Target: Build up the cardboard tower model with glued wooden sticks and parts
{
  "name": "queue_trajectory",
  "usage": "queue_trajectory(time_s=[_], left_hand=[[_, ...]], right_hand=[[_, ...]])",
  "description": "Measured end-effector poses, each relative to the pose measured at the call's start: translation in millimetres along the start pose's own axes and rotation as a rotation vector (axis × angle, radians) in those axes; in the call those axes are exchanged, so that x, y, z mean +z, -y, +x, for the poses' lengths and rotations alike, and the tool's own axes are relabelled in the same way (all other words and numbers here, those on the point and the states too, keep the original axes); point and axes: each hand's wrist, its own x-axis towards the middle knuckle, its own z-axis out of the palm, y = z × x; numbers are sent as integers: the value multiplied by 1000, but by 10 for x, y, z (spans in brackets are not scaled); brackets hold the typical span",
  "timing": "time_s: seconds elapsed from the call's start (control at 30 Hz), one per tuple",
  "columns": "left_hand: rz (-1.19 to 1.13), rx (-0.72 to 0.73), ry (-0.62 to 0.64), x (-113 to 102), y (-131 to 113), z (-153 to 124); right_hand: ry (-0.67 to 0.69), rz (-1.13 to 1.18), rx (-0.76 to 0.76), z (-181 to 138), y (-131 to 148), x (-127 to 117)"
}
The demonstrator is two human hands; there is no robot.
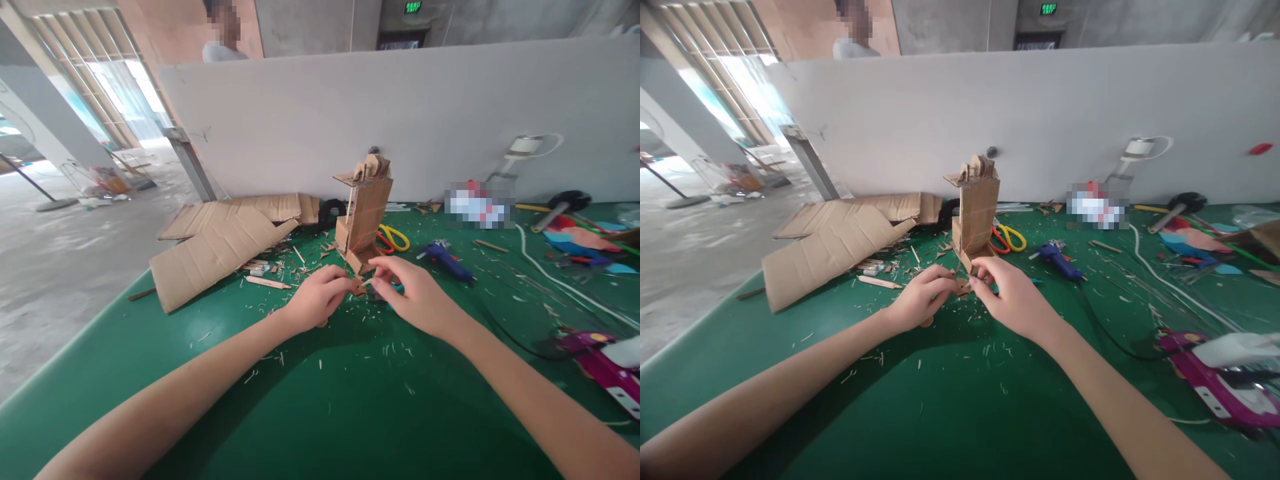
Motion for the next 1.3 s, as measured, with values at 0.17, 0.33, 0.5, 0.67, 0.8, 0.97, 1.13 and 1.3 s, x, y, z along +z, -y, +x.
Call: queue_trajectory(time_s=[0.17, 0.33, 0.5, 0.67, 0.8, 0.97, 1.13, 1.3], left_hand=[[132, 91, 129, -178, -56, 102], [-3, 113, 214, -308, -102, 189], [-1, 145, 179, -311, -116, 193], [60, 208, 142, -302, -134, 196], [43, 227, 120, -299, -139, 196], [30, 172, 138, -274, -116, 178], [8, 129, 151, -259, -101, 173], [13, 95, 132, -267, -70, 181]], right_hand=[[21, 304, 118, 2, -255, 16], [172, 406, 13, -78, -333, -57], [302, 398, -14, -105, -244, -47], [300, 468, 15, -115, -225, 38], [245, 512, 40, -132, -212, 104], [167, 418, 22, -153, -197, 155], [112, 382, 40, -148, -194, 155], [-176, 594, 194, -108, -254, 149]])
